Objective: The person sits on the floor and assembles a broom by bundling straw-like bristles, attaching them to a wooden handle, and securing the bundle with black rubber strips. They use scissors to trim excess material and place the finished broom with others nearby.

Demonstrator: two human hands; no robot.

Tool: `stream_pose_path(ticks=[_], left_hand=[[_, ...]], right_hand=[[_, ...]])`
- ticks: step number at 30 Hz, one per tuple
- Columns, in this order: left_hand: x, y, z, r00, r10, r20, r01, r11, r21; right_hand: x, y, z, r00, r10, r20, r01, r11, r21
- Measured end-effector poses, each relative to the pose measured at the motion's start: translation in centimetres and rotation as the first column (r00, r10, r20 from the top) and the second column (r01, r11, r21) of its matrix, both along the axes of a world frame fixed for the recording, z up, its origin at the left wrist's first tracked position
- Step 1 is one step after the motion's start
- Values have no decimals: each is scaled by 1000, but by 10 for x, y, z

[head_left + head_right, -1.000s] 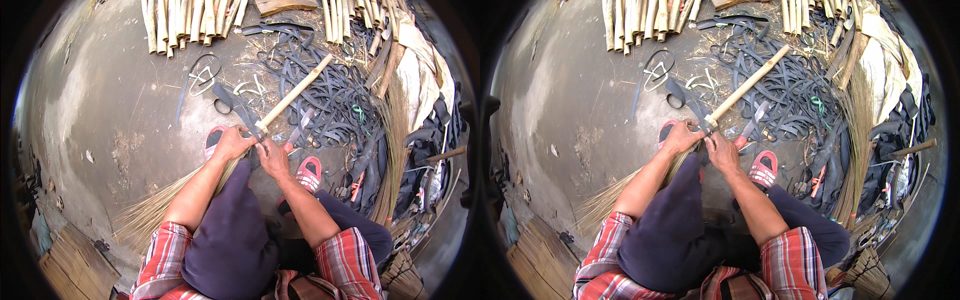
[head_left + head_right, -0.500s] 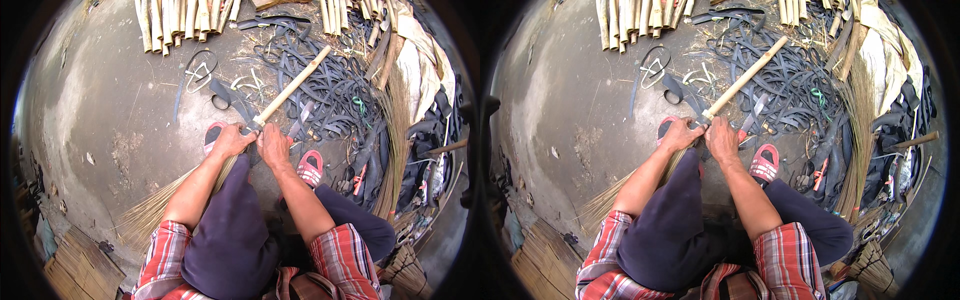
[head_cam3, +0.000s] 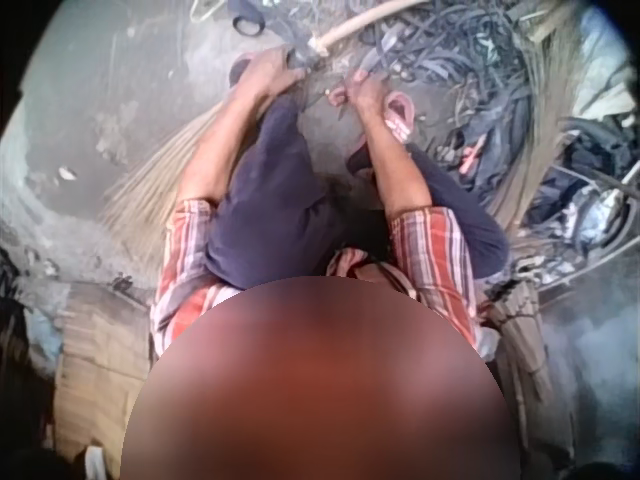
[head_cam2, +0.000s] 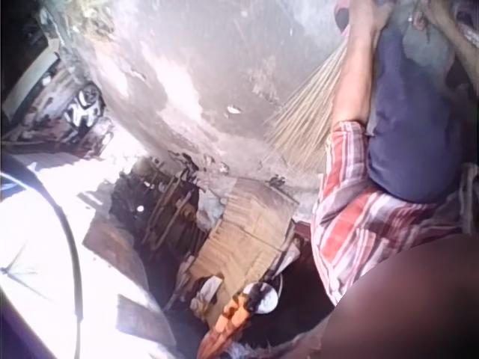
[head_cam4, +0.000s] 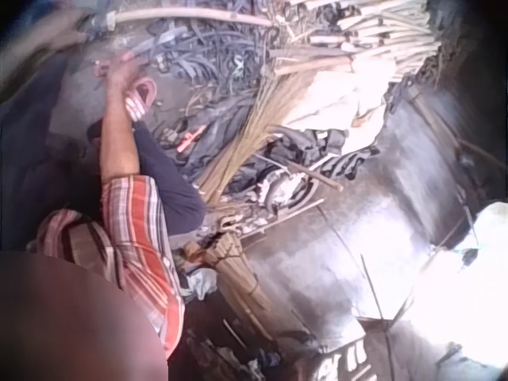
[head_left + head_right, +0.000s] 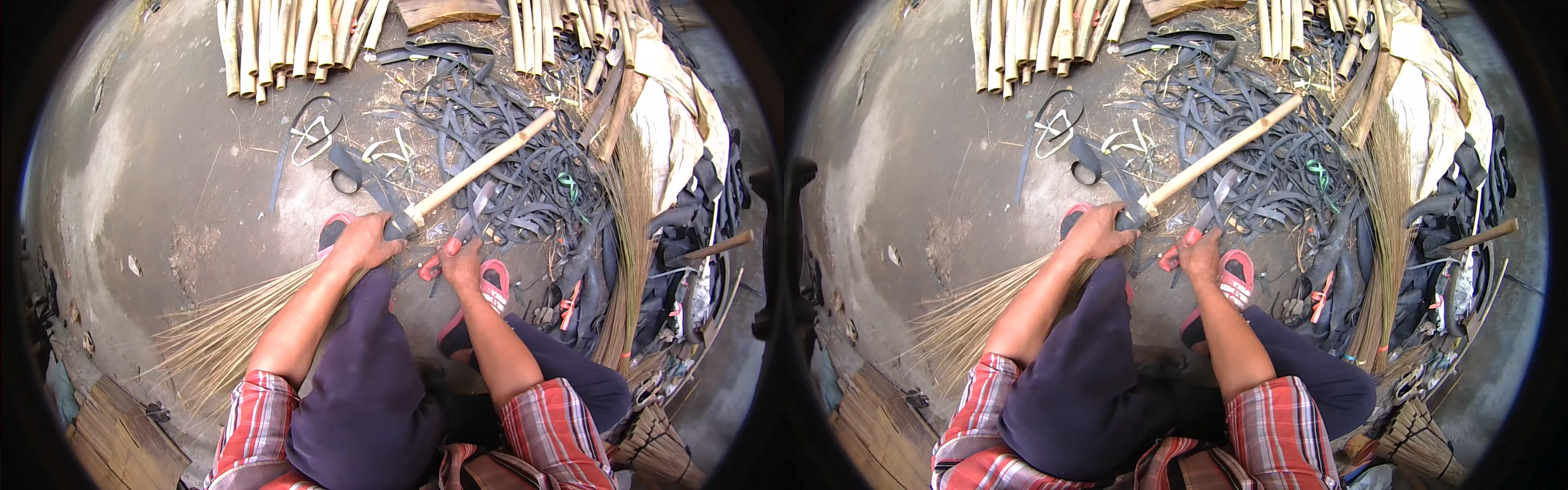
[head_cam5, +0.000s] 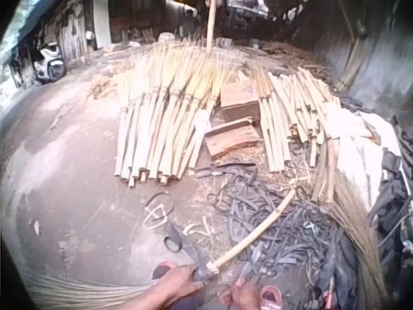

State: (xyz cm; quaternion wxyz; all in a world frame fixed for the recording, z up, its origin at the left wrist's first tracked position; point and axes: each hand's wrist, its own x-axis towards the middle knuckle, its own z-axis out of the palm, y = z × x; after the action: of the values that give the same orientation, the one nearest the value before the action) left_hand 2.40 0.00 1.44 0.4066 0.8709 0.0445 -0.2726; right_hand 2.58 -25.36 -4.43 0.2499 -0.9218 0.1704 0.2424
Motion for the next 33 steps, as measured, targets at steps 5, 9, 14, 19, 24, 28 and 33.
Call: stream_pose_path(ticks=[5,9,14,19,24,28,33], left_hand=[[2,-16,8,999,-9,-54,18,986,168],[4,-23,6,1000,-5,-29,11,982,188],[3,-27,3,997,-1,-83,27,949,314],[4,-27,-1,997,3,-78,22,946,324],[9,-26,-7,995,-16,-97,48,940,337],[9,-25,-12,997,-66,-46,79,925,372],[7,-25,-19,996,-53,-74,78,910,408]], right_hand=[[-8,0,-11,954,-297,-40,299,938,175],[-38,-17,31,833,-390,-393,552,642,532],[-46,-26,75,972,-166,-169,227,858,460],[-10,-34,82,934,356,-4,-356,934,42],[-6,-28,76,760,602,-245,-570,799,194],[-7,-22,75,909,413,-59,-413,911,13],[-10,-18,77,808,547,-218,-536,837,111]])
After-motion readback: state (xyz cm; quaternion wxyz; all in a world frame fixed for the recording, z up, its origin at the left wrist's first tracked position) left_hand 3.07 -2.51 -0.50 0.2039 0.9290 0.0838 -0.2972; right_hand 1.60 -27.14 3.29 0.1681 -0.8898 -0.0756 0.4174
